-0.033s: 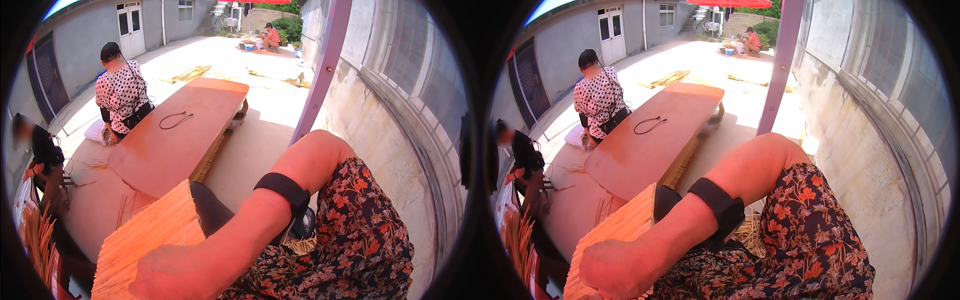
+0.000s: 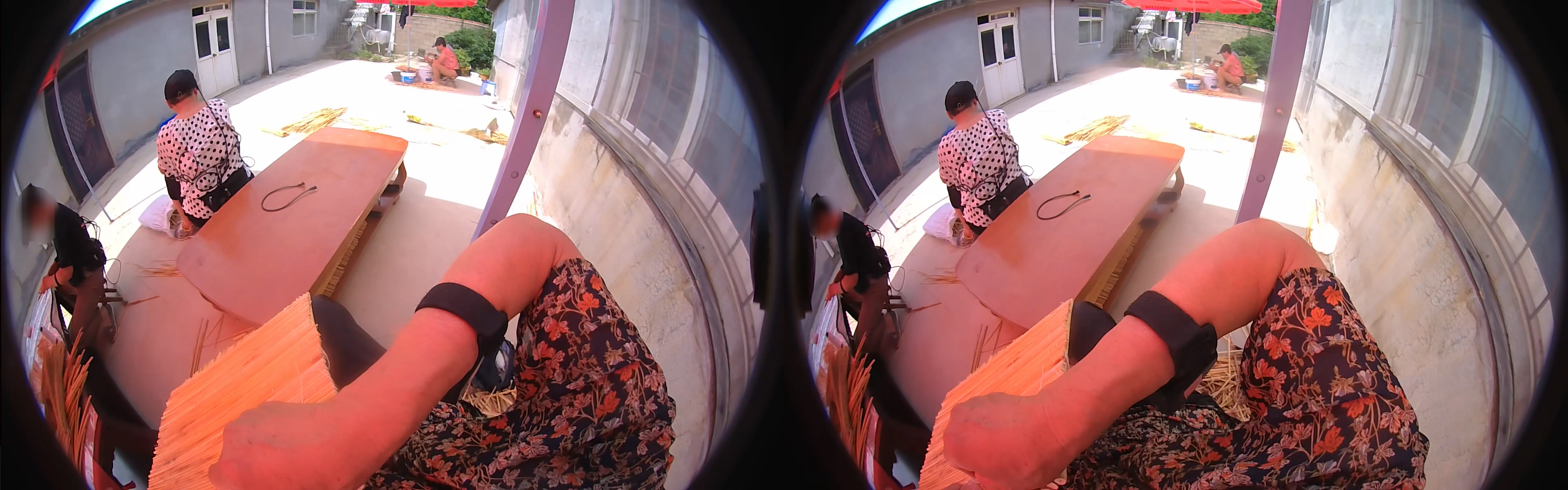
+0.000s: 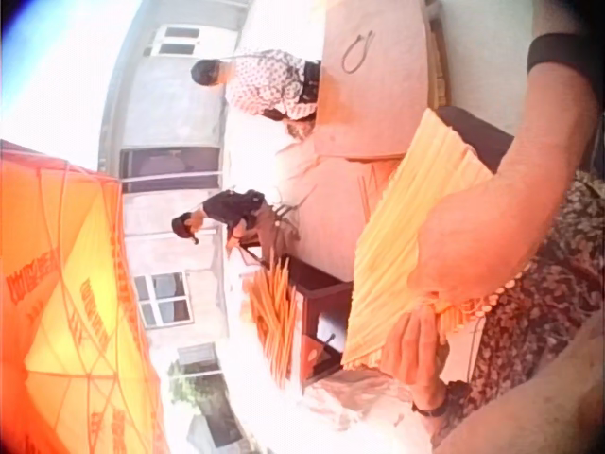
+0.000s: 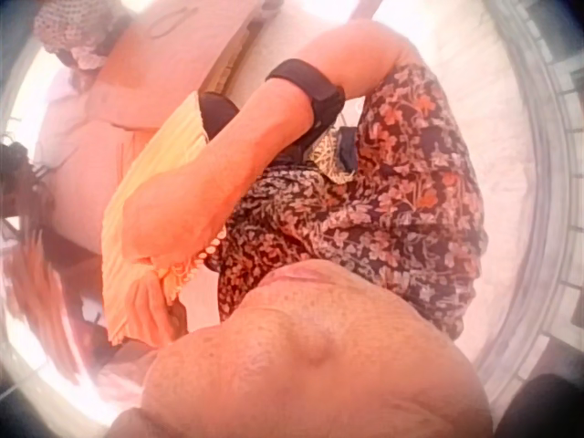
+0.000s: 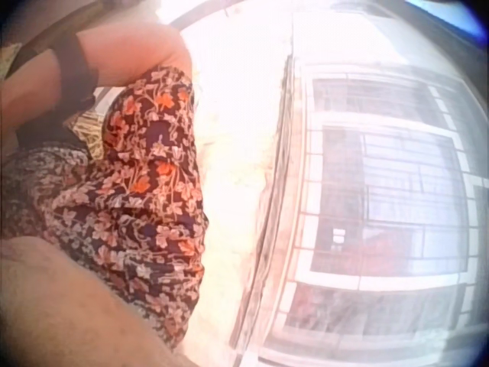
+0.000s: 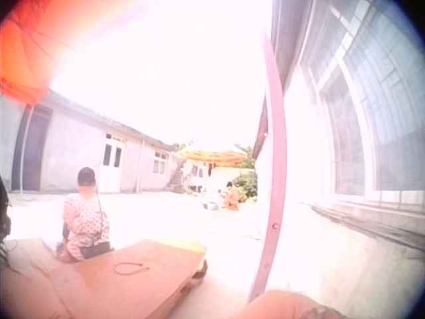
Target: The person weaves a thin white string through a bundle of orange bamboo sticks held in their hands. They repeatedly pass the string through the sticks and pull it tight to secure the bundle.
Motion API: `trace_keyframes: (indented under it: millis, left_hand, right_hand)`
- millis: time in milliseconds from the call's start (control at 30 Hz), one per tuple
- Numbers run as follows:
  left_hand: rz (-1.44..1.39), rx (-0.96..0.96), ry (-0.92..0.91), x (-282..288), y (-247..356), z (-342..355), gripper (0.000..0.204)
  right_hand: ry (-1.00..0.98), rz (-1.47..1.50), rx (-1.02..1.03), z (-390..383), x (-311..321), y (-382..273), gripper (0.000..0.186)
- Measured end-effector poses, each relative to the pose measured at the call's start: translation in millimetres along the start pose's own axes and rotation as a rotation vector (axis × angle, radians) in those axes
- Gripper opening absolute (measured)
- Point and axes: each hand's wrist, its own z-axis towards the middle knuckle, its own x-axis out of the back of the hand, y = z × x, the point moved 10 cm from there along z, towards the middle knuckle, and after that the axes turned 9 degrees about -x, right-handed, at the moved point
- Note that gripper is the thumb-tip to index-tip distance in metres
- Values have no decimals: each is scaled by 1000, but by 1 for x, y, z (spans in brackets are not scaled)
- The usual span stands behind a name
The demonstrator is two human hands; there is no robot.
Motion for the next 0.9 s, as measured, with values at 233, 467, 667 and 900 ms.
trace_keyframes:
  millis: [233,467,667,900]
  left_hand:
    - [-43,-69,-47,17,2,22,23]
    - [-242,-109,-181,-29,-16,59,20]
    - [-596,-159,-304,-78,-53,102,22]
    - [-735,-89,-206,-146,-78,103,27]
  right_hand:
    - [-12,213,71,-7,11,-8,22]
    - [47,599,-204,-36,11,69,9]
    - [195,655,-346,-62,28,116,14]
    - [274,984,-588,-86,9,179,15]
